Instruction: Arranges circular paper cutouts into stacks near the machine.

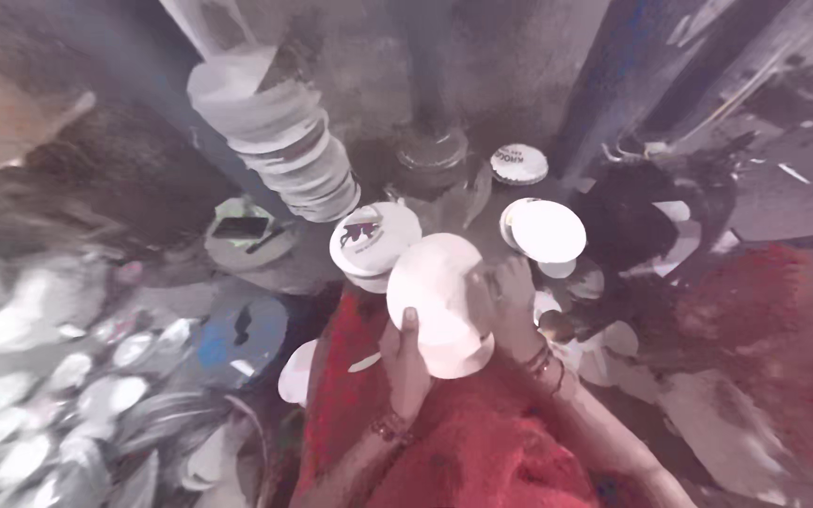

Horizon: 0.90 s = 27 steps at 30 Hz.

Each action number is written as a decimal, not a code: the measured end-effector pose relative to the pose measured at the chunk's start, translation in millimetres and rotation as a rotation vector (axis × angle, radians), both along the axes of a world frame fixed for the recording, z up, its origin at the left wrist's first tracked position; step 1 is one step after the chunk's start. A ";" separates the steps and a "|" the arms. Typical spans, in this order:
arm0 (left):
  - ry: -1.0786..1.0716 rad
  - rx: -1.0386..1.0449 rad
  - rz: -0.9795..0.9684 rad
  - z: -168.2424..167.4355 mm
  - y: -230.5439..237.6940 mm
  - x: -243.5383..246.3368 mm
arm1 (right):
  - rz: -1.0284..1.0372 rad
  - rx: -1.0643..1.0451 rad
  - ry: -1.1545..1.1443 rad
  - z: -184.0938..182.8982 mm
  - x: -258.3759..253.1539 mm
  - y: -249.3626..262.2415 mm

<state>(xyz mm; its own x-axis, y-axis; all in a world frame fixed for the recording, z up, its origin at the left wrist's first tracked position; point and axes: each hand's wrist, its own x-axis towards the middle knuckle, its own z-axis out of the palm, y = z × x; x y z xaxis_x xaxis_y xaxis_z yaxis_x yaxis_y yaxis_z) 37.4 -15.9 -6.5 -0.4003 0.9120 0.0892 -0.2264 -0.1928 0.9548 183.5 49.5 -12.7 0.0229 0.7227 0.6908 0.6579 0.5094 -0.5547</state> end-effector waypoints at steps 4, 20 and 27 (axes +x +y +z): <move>0.009 -0.003 0.041 0.3 2.2 -6.1 | -0.327 -0.355 -0.138 -10.4 88.2 49.9; -0.028 -0.196 -0.096 -12.7 12.3 3.8 | -0.451 -0.362 0.164 -25.7 159.7 85.0; 0.000 -0.209 -0.095 -7.4 10.4 0.9 | -0.543 -0.405 -0.115 -28.2 155.8 92.9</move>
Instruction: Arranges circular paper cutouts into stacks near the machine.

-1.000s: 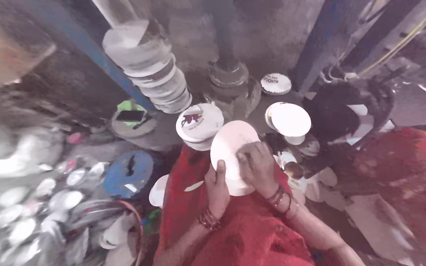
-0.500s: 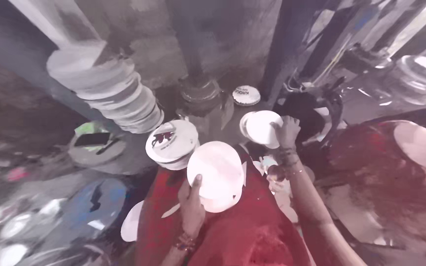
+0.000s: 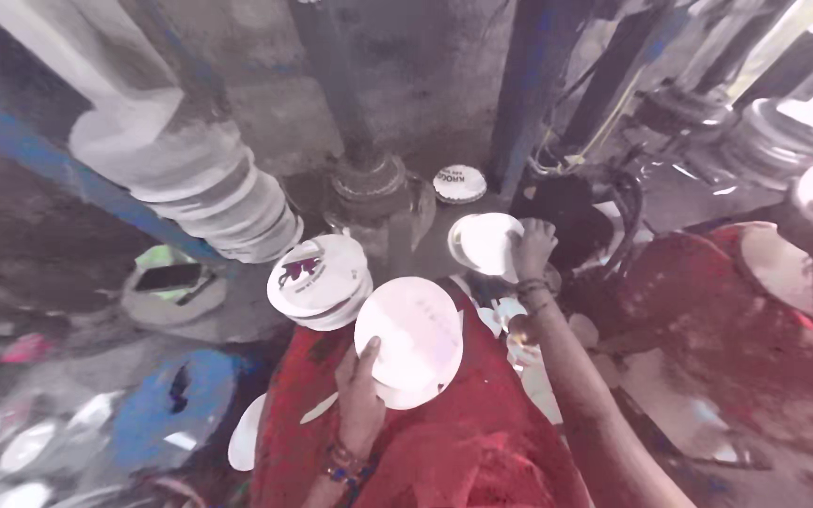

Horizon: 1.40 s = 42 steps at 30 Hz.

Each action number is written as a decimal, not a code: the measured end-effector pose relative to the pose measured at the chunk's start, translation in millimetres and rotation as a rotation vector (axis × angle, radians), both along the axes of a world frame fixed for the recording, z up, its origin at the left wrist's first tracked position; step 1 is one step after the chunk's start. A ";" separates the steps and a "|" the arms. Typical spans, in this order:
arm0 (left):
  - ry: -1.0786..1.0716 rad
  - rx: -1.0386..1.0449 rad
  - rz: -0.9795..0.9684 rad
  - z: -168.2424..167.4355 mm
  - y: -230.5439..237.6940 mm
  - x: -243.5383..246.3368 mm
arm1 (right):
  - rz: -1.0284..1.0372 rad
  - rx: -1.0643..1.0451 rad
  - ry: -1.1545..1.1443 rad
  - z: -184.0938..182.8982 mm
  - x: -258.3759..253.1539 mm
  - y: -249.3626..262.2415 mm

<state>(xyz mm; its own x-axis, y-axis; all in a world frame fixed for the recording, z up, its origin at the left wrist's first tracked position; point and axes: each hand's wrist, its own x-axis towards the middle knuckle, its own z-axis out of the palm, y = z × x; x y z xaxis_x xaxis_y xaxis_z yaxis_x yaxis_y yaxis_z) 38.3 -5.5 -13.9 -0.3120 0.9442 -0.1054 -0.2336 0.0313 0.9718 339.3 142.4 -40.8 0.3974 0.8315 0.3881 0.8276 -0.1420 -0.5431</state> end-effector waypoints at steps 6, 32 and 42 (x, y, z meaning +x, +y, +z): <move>-0.052 0.018 0.059 -5.0 3.7 -5.6 | 0.248 0.438 0.835 0.1 4.5 6.8; -0.134 0.056 0.140 2.1 2.7 -12.5 | 0.656 0.557 0.897 33.1 -41.4 -49.5; -0.093 0.184 0.292 0.5 4.8 -32.2 | 0.609 0.332 0.947 36.2 -44.5 -57.2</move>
<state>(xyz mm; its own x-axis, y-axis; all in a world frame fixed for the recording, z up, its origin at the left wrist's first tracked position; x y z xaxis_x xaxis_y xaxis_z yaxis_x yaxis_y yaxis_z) 6.1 -0.7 -13.4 -0.5685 0.8225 0.0174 -0.2947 -0.2234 0.9291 294.7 85.2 -4.6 0.2151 0.8976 0.3848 -0.0445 0.4026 -0.9143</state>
